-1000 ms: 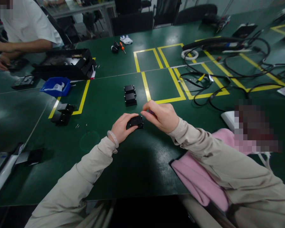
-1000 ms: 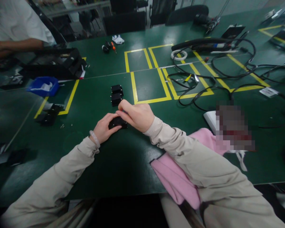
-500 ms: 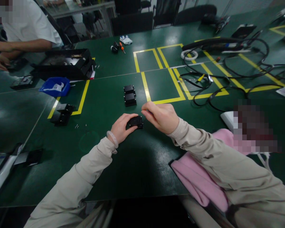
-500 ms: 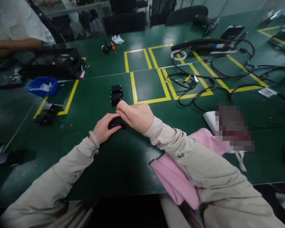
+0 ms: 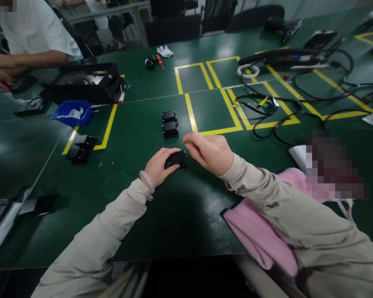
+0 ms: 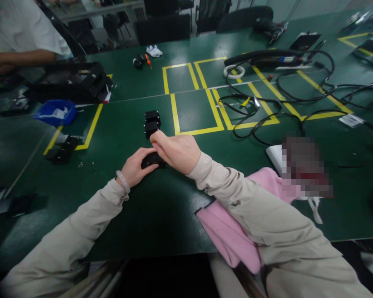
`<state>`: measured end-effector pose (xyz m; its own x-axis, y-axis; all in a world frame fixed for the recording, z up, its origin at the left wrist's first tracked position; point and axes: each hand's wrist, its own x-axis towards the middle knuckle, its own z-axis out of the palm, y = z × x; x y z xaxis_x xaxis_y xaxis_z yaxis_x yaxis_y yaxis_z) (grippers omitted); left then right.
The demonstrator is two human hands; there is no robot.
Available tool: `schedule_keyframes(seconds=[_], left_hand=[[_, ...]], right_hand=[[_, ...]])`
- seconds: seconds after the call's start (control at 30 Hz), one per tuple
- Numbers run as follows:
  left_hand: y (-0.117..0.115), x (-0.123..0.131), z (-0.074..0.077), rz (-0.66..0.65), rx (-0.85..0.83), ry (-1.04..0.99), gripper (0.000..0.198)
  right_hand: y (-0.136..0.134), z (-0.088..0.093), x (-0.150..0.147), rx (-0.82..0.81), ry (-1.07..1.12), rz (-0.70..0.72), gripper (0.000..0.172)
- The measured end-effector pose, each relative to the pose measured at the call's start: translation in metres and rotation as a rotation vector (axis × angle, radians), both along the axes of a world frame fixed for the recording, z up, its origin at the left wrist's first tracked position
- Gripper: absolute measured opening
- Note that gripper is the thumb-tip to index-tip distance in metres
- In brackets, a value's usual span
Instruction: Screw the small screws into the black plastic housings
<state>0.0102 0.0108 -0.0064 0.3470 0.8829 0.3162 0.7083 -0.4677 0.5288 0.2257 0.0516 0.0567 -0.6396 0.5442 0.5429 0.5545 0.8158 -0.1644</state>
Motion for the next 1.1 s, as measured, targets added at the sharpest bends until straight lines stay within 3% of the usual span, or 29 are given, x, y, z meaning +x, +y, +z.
schedule_keyframes(seconds=[0.13,0.33,0.9,1.1], left_hand=[[-0.0005,0.0003,0.0006,-0.005,0.0,-0.006,0.038],[-0.0012,0.0013,0.0011,0.021,-0.003,0.017,0.038],[-0.0008,0.0016,0.0009,0.001,0.032,0.02,0.037],[-0.0009,0.0015,-0.0004,0.017,0.03,0.028,0.039]], right_hand=[[-0.0012,0.0004,-0.001,0.022,0.014,0.023,0.034],[-0.0014,0.0017,0.0004,0.021,-0.063,-0.009,0.045],[-0.0036,0.0024,-0.0006,-0.009,-0.009,0.019,0.037],[-0.0029,0.0027,0.0001,-0.015,-0.059,0.011,0.047]])
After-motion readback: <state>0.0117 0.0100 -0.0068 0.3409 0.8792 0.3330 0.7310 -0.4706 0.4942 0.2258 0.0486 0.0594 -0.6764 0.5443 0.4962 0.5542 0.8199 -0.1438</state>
